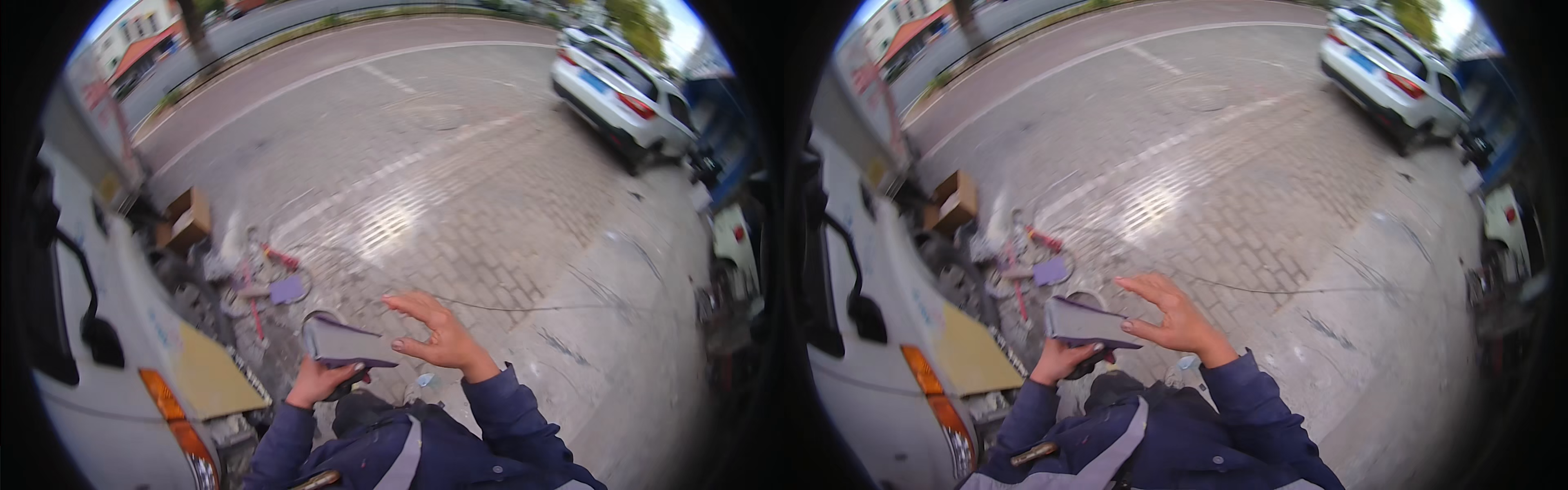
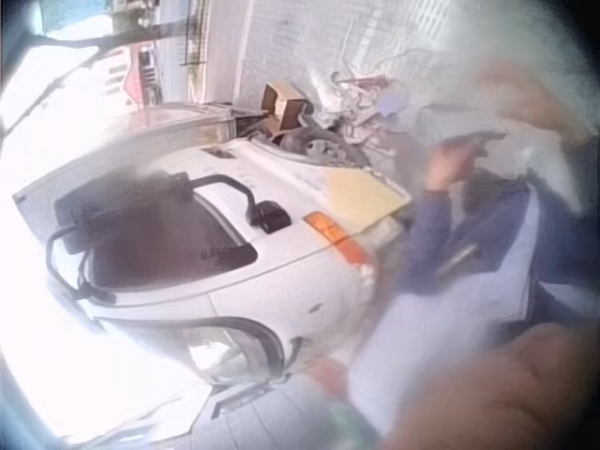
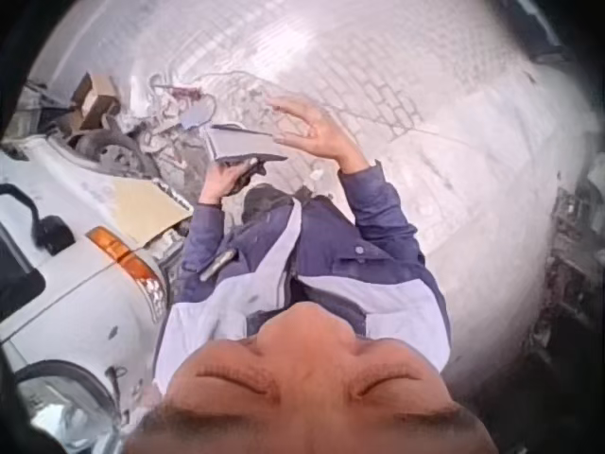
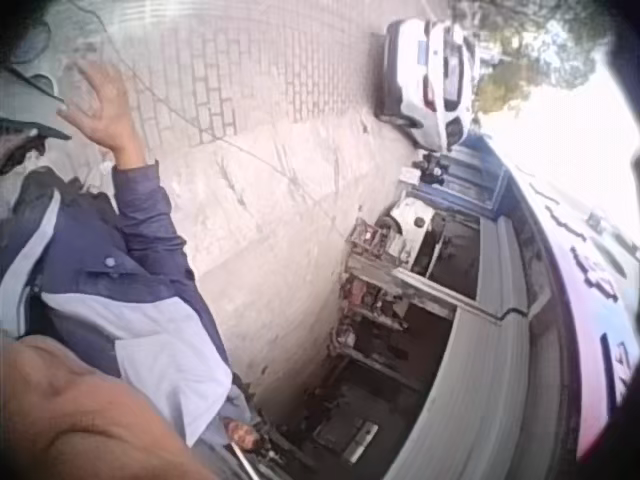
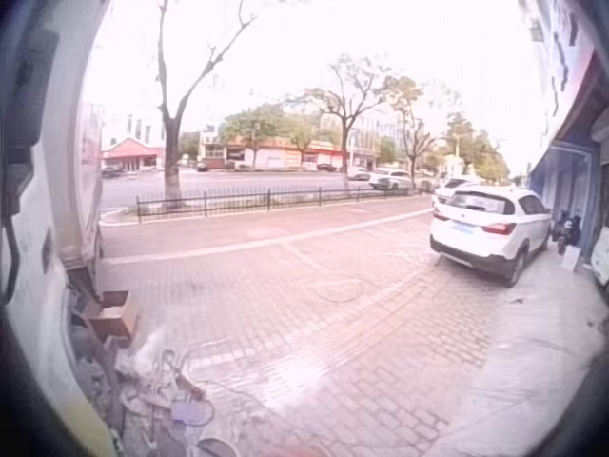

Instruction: The person kneels and sands a yellow-patched area on a white vehicle bumper using a purple sanding block. They repeatedly rub the surface and occasionally wipe it with a dark cloth.

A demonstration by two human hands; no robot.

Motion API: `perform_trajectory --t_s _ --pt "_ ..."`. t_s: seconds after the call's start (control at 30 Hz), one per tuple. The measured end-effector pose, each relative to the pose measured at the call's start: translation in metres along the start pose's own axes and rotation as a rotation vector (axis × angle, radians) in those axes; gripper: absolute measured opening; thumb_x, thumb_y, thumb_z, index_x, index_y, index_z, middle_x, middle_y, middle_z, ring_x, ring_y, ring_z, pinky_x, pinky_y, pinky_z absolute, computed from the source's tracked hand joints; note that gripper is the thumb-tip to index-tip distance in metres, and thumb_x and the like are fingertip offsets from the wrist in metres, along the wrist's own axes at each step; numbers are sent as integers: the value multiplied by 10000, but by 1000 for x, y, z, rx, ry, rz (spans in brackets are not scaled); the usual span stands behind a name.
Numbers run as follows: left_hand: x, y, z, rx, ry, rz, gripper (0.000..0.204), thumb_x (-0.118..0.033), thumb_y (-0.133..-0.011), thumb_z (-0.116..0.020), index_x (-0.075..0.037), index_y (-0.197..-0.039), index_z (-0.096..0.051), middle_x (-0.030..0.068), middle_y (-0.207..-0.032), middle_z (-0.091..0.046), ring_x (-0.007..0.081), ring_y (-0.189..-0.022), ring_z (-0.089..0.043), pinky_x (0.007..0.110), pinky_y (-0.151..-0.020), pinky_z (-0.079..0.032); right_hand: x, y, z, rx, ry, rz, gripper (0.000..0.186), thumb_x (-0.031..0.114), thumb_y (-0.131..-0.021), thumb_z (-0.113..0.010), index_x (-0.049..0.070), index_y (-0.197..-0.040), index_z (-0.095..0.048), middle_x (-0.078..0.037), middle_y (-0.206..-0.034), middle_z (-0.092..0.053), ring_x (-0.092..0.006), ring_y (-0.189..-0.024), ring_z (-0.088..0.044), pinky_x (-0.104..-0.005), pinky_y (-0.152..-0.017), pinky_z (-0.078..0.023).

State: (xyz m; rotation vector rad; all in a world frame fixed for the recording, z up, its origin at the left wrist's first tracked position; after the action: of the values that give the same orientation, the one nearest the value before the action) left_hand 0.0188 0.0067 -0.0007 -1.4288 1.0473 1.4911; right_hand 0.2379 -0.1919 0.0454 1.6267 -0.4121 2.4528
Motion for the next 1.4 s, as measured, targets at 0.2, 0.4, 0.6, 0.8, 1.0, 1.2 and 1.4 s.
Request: perform_trajectory --t_s 0.2,0.4,0.6,0.8,1.0,1.2,1.4 --pt "28 28 35 -218 -38 244 480 -130 -937 -897 20 -1347 -698 103 -1150 -816 212 -1084 -786 378 -954 -621 -30 -81 -97 210 -35 286 1052 309 -853 -960 105 -1732 -420 -178 -1709 -521 -409 -1528 -519 -474 -1266 -419" --pt "69 27 103 -259 -198 352 755 -328 -853 -938 -13 -1470 -638 162 -1282 -788 334 -1210 -762 447 -1065 -574 -79 -160 -171 396 -231 105 973 209 -935 -896 120 -1758 -385 -163 -1750 -485 -356 -1539 -537 -465 -1265 -428" --pt "166 13 154 -612 96 358 548 -160 -994 -835 -38 -1486 -625 93 -1236 -789 180 -1223 -706 360 -1118 -521 -201 -210 -214 31 -495 -448 813 239 -1095 -759 135 -1781 -335 -133 -1530 -646 -191 -1297 -641 -352 -1096 -524" --pt "316 7 199 -976 671 600 250 -214 -1104 -726 -71 -1308 -710 8 -1058 -770 97 -875 -741 290 -760 -610 -343 -215 -236 62 -557 -848 836 262 -1124 -709 206 -1809 -233 -72 -1230 -697 -138 -1017 -683 -366 -835 -602" --pt "497 -14 207 -1072 757 775 440 -158 -1071 -743 -80 -1488 -625 70 -1158 -773 135 -914 -760 309 -757 -632 -468 -196 -291 411 -608 -1146 1181 274 -995 -809 379 -1817 34 -149 -1398 -628 -287 -1101 -704 -512 -815 -650" --pt "696 -55 208 -1104 526 788 638 -101 -1021 -769 -84 -1619 -549 117 -1326 -730 219 -1107 -742 354 -945 -615 -554 -174 -314 505 -577 -1305 1187 220 -935 -861 361 -1814 -76 -123 -1480 -602 -286 -1160 -700 -519 -819 -652" --pt "785 -78 203 -708 -392 1165 954 -207 -834 -889 -75 -1679 -467 369 -1571 -543 557 -1413 -572 510 -1223 -469 -589 -181 -329 402 -631 -1296 840 165 -970 -842 143 -1652 -352 -93 -1368 -662 -208 -1025 -744 -354 -696 -675"
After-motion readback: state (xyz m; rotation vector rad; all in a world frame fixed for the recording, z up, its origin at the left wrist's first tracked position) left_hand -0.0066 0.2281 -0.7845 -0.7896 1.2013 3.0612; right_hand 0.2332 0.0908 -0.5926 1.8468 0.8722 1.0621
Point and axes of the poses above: each hand's wrist, its own y-axis away from the middle knuckle, its own z-axis out of the back of the hand, x = y × z, the point moved 2 cm from there along -y, towards the middle knuckle
